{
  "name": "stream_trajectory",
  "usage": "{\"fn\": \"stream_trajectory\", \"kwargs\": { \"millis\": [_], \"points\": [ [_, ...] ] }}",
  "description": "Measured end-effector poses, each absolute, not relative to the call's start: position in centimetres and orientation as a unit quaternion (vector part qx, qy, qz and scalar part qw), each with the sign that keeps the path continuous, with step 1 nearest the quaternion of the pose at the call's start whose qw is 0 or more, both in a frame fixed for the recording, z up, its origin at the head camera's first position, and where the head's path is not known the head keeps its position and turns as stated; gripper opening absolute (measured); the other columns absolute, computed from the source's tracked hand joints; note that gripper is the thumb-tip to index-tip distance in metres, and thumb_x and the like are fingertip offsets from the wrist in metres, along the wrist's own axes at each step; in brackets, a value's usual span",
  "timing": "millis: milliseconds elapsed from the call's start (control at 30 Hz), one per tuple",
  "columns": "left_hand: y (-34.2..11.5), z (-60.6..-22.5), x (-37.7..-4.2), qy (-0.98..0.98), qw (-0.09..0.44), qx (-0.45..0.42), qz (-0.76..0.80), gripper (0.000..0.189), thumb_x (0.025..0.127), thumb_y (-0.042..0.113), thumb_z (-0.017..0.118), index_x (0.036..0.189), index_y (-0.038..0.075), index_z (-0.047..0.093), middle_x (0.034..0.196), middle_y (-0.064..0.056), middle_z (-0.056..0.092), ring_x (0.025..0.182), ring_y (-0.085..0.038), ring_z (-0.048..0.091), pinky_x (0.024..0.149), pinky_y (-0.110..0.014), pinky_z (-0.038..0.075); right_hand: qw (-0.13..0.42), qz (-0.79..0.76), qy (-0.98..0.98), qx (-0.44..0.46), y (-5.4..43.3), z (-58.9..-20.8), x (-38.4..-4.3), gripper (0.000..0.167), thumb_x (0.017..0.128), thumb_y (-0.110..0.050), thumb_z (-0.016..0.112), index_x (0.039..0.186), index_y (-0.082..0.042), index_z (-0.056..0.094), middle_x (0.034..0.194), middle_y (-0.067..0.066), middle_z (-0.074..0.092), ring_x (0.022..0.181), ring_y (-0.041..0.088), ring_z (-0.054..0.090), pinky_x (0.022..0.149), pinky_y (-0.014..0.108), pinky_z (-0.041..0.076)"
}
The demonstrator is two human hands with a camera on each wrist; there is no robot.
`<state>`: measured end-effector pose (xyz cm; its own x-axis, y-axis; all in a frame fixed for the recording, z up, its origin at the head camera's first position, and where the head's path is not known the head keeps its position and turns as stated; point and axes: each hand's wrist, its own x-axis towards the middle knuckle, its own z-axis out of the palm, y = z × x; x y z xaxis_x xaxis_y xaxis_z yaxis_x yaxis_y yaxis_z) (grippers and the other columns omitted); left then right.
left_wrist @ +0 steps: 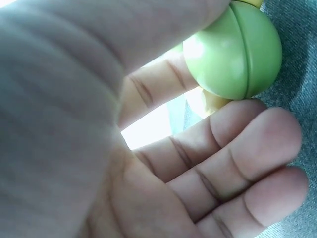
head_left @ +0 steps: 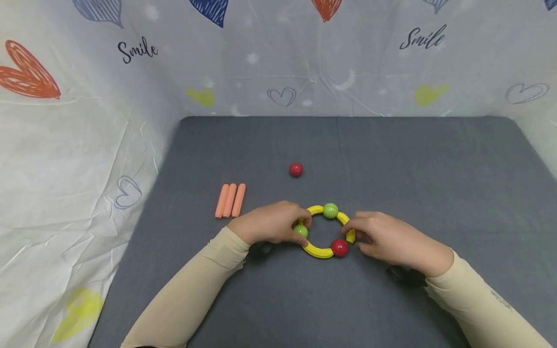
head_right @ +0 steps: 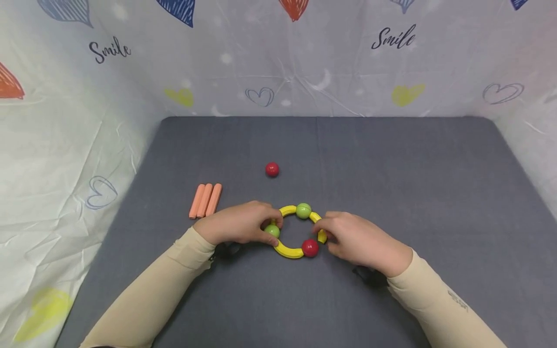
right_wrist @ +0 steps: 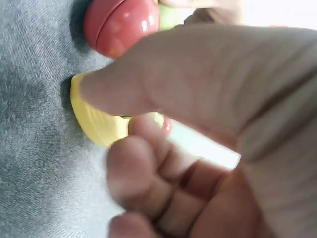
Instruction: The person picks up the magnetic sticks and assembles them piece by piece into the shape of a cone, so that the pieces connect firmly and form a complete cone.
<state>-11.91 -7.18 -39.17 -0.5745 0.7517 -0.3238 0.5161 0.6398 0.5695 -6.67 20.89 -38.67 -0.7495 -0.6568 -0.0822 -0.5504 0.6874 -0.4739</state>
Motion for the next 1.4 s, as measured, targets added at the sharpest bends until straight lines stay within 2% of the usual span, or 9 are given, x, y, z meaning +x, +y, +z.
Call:
{"fn": "stream_trajectory", "kwargs": {
  "millis": [233,467,800,1100,1400],
  "points": [
    [-7.1,-39.0,-11.9,0.863,0.275,0.371,0.205,0.016,0.093,0.029,0.083,0.098,0.021,0.071,0.079,0.006,0.06,0.073,-0.012,0.055,0.064,-0.025,0.046,0.133,-0.199,0.92,-0.311,21.1,-39.3,-6.8,0.035,0.086,0.002,0.07,0.118,-0.011,0.076,0.091,-0.01,0.061,0.074,0.005,0.05,0.066,0.025,0.046],
    [-7.0,-38.9,-11.9,0.863,0.274,0.371,0.206,0.016,0.093,0.03,0.083,0.098,0.02,0.071,0.08,0.005,0.06,0.074,-0.013,0.054,0.065,-0.026,0.045,0.137,-0.209,0.909,-0.332,20.9,-39.9,-7.0,0.03,0.091,-0.002,0.076,0.12,-0.01,0.075,0.092,-0.01,0.061,0.08,0.005,0.054,0.073,0.029,0.052],
    [-7.0,-39.2,-11.8,0.864,0.27,0.374,0.201,0.018,0.092,0.032,0.084,0.099,0.021,0.071,0.081,0.006,0.06,0.074,-0.011,0.054,0.065,-0.025,0.045,0.161,-0.231,0.896,-0.343,20.9,-39.9,-7.2,0.028,0.092,-0.006,0.079,0.119,-0.009,0.076,0.09,-0.011,0.061,0.077,0.003,0.053,0.069,0.025,0.05],
    [-6.9,-39.5,-11.9,0.863,0.269,0.378,0.201,0.019,0.092,0.033,0.084,0.098,0.022,0.07,0.083,0.007,0.06,0.077,-0.011,0.055,0.066,-0.025,0.046,0.18,-0.236,0.893,-0.338,21.4,-39.4,-7.0,0.04,0.087,-0.006,0.084,0.126,-0.007,0.074,0.082,-0.011,0.053,0.067,-0.001,0.046,0.063,0.022,0.046],
    [-7.3,-39.6,-12.1,0.862,0.271,0.375,0.208,0.019,0.092,0.033,0.084,0.097,0.023,0.069,0.082,0.006,0.06,0.073,-0.011,0.056,0.063,-0.025,0.047,0.193,-0.246,0.888,-0.337,21.1,-39.8,-7.0,0.046,0.089,-0.011,0.083,0.133,-0.005,0.071,0.085,-0.011,0.056,0.065,-0.003,0.048,0.064,0.022,0.048]
  ]
}}
